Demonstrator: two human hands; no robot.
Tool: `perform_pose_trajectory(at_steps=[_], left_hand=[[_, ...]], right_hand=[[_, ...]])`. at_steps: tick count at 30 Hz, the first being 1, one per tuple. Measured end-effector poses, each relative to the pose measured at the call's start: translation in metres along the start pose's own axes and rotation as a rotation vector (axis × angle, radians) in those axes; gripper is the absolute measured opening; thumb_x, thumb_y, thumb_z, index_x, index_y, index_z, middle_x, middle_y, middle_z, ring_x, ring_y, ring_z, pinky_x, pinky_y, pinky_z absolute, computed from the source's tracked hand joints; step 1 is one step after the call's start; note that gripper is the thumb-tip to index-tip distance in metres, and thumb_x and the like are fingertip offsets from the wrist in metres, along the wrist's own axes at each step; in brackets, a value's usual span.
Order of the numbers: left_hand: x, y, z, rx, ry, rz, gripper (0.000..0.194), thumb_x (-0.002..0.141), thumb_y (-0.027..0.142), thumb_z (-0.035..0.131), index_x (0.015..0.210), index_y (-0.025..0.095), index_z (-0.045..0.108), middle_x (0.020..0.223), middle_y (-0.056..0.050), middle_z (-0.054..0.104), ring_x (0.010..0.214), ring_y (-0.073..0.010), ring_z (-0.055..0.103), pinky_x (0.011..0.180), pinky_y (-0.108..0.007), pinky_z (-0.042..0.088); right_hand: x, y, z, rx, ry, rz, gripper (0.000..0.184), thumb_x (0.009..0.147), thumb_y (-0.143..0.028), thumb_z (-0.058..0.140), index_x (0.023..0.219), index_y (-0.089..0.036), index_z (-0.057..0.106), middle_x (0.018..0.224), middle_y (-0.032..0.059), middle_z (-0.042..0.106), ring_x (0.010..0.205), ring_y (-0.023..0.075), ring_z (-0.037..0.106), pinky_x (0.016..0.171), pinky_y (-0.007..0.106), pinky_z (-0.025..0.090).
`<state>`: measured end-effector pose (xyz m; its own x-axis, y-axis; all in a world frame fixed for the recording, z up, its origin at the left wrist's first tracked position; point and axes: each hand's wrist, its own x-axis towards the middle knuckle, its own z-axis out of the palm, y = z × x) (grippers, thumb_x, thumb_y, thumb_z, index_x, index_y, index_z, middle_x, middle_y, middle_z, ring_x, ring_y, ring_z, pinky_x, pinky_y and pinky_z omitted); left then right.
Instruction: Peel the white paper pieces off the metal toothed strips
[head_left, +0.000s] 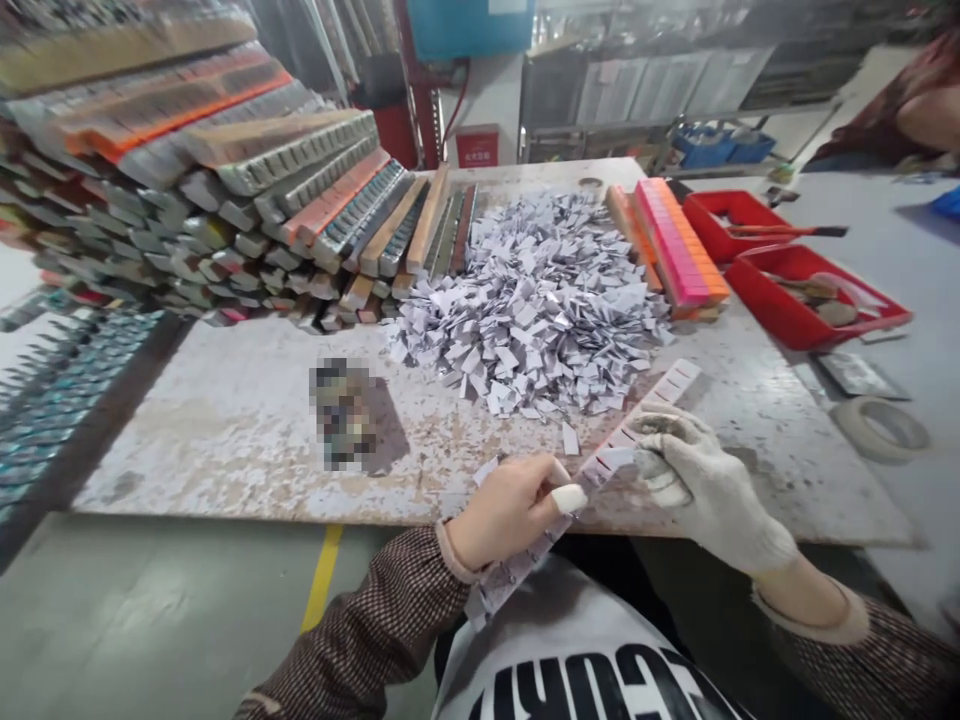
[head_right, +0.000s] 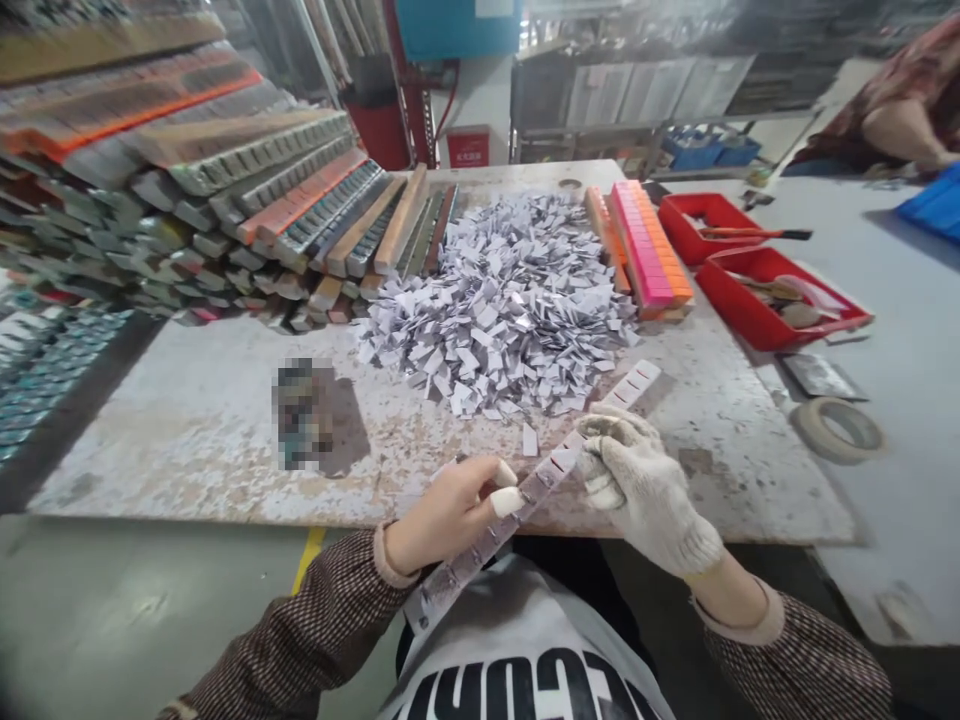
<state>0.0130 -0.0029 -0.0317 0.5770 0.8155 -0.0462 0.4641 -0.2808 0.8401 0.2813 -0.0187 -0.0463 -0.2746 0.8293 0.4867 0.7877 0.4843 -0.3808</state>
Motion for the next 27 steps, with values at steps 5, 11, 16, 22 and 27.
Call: perform_pose_trajectory(at_steps=[5, 11, 16, 22, 27], left_hand=[[-0.013, -0.007, 0.004, 0.117, -0.085, 0.057, 0.017, 0.098, 0.035, 0.067, 0.106, 0.021, 0.061, 0.101, -0.004, 0.066, 0.090, -0.0210, 0.061, 0.079, -0.031, 0.047], [-0.014, -0.012, 0.011, 0.156, -0.103, 0.060, 0.018, 0.098, 0.033, 0.066, 0.110, 0.020, 0.060, 0.107, -0.006, 0.064, 0.093, -0.0219, 0.061, 0.080, -0.033, 0.048], [-0.013, -0.012, 0.010, 0.130, -0.108, 0.031, 0.018, 0.096, 0.034, 0.069, 0.106, 0.021, 0.061, 0.105, -0.005, 0.064, 0.090, -0.0210, 0.061, 0.078, -0.032, 0.048], [-0.012, -0.011, 0.008, 0.109, -0.125, 0.008, 0.020, 0.096, 0.036, 0.070, 0.107, 0.021, 0.062, 0.102, -0.004, 0.063, 0.086, -0.0204, 0.061, 0.074, -0.031, 0.046], [-0.012, -0.010, 0.006, 0.097, -0.150, -0.020, 0.024, 0.097, 0.040, 0.067, 0.112, 0.022, 0.062, 0.106, -0.005, 0.064, 0.087, -0.0216, 0.062, 0.074, -0.032, 0.047]], right_hand=[[-0.009, 0.012, 0.006, -0.162, -0.033, -0.141, 0.007, 0.095, -0.019, 0.063, 0.101, -0.021, 0.063, 0.126, 0.0139, 0.068, 0.134, 0.0352, 0.056, 0.111, 0.059, 0.048], [0.002, 0.001, 0.009, -0.261, -0.056, -0.239, 0.017, 0.094, -0.013, 0.062, 0.109, -0.017, 0.066, 0.120, 0.0126, 0.071, 0.132, 0.0330, 0.058, 0.117, 0.055, 0.042], [0.025, -0.008, -0.004, -0.311, -0.264, -0.262, 0.025, 0.084, -0.010, 0.060, 0.107, -0.013, 0.072, 0.112, 0.0139, 0.073, 0.124, 0.0351, 0.061, 0.118, 0.055, 0.039], [0.051, -0.012, -0.015, -0.292, -0.518, -0.280, 0.020, 0.078, -0.022, 0.073, 0.096, -0.013, 0.072, 0.105, 0.0149, 0.072, 0.112, 0.0343, 0.064, 0.116, 0.054, 0.040], [0.062, -0.013, -0.016, -0.288, -0.606, -0.273, 0.020, 0.081, -0.030, 0.076, 0.092, -0.013, 0.072, 0.099, 0.0153, 0.070, 0.106, 0.0342, 0.063, 0.109, 0.052, 0.044]])
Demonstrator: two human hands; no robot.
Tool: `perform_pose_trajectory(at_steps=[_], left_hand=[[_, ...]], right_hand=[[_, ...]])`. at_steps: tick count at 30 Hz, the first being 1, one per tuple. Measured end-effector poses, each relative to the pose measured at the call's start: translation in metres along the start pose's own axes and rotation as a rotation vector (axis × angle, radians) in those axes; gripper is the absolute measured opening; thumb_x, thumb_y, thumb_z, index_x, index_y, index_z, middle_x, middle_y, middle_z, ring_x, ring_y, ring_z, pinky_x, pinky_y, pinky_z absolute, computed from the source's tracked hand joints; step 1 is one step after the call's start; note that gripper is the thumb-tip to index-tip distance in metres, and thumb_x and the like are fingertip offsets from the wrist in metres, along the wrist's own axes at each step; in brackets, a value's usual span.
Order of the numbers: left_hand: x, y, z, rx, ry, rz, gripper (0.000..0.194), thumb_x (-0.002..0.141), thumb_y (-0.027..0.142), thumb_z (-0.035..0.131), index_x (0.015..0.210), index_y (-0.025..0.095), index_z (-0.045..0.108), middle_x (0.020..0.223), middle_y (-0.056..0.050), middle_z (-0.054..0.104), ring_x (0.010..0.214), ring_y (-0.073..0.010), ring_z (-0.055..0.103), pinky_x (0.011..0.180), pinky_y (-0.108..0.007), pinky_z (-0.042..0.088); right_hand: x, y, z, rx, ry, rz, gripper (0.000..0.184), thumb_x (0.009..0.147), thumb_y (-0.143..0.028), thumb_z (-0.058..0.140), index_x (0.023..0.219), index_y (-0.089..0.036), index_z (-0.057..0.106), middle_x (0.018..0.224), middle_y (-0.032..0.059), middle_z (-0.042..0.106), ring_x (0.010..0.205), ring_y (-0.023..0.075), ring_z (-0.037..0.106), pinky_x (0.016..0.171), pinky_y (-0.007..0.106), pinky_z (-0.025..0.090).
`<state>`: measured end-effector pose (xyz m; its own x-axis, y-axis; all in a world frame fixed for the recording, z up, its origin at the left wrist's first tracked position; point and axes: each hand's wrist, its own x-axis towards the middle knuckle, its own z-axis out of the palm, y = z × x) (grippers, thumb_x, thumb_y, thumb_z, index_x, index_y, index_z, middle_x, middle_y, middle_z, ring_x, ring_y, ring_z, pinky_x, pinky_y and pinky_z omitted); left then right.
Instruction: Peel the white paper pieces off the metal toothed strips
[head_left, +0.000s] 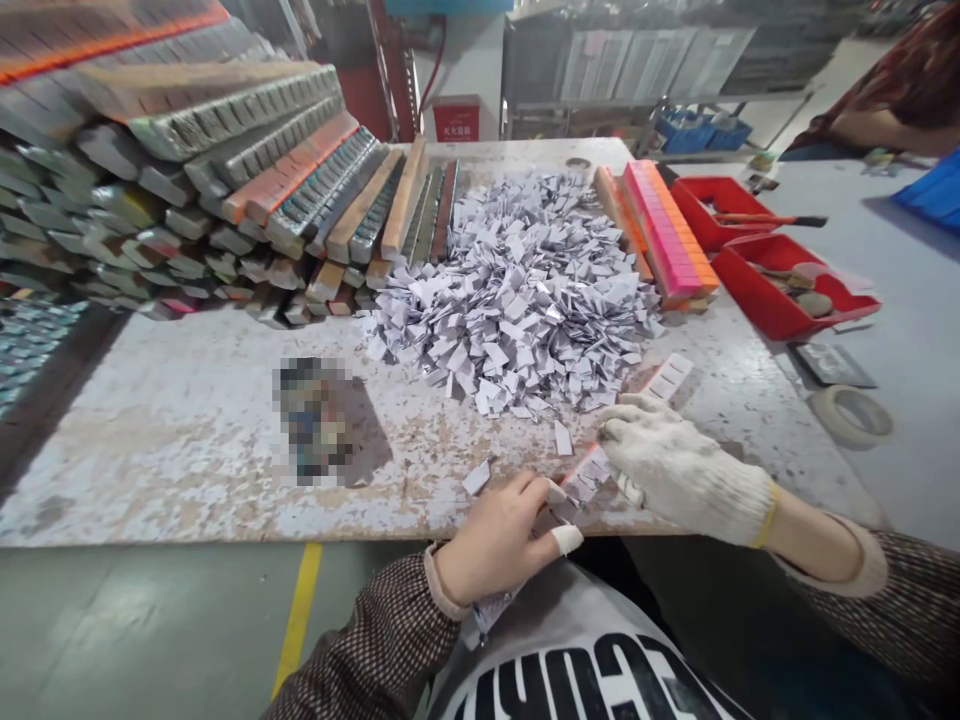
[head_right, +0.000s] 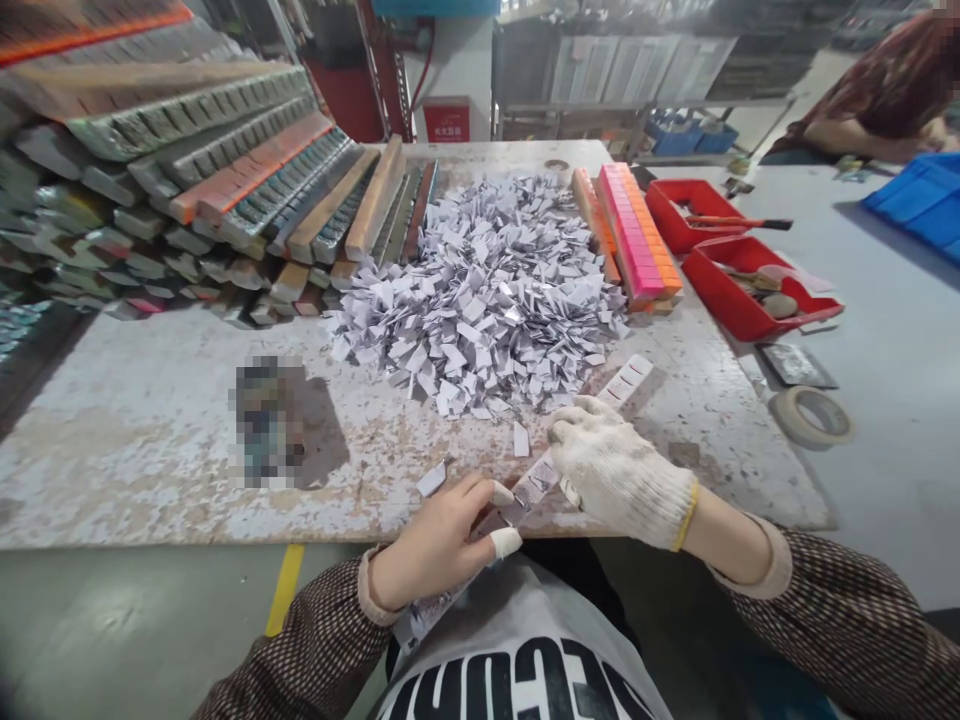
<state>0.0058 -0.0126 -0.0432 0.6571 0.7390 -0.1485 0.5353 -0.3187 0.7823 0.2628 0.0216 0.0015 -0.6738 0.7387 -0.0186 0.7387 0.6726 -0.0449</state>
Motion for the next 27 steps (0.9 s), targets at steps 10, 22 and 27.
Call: perform_pose_trajectory(at_steps=[10, 22, 27], left_hand=[[0.001, -0.002, 0.001, -0.011, -0.022, -0.009, 0.027, 0.097, 0.043, 0.067, 0.111, 0.021, 0.060, 0.112, -0.007, 0.065, 0.098, -0.0257, 0.065, 0.084, -0.037, 0.052], [0.000, -0.009, 0.005, -0.034, -0.007, 0.025, 0.027, 0.098, 0.044, 0.066, 0.113, 0.022, 0.062, 0.115, -0.008, 0.066, 0.099, -0.0258, 0.066, 0.084, -0.036, 0.052], [0.001, -0.014, 0.002, -0.089, 0.018, 0.080, 0.024, 0.097, 0.041, 0.069, 0.111, 0.022, 0.065, 0.111, -0.006, 0.070, 0.099, -0.0237, 0.067, 0.087, -0.033, 0.052]], right_hand=[[0.011, -0.001, -0.003, -0.054, -0.092, 0.013, 0.026, 0.081, -0.041, 0.077, 0.080, -0.017, 0.068, 0.088, 0.0122, 0.066, 0.092, 0.0322, 0.062, 0.100, 0.050, 0.047], [0.018, -0.002, 0.018, -0.051, -0.129, 0.025, 0.005, 0.079, -0.018, 0.072, 0.083, -0.016, 0.071, 0.097, 0.0140, 0.067, 0.100, 0.0329, 0.061, 0.099, 0.048, 0.047], [-0.007, 0.006, 0.039, 0.125, 0.090, 0.047, 0.010, 0.088, -0.023, 0.063, 0.090, -0.015, 0.069, 0.105, 0.0168, 0.067, 0.104, 0.0338, 0.063, 0.099, 0.053, 0.052]])
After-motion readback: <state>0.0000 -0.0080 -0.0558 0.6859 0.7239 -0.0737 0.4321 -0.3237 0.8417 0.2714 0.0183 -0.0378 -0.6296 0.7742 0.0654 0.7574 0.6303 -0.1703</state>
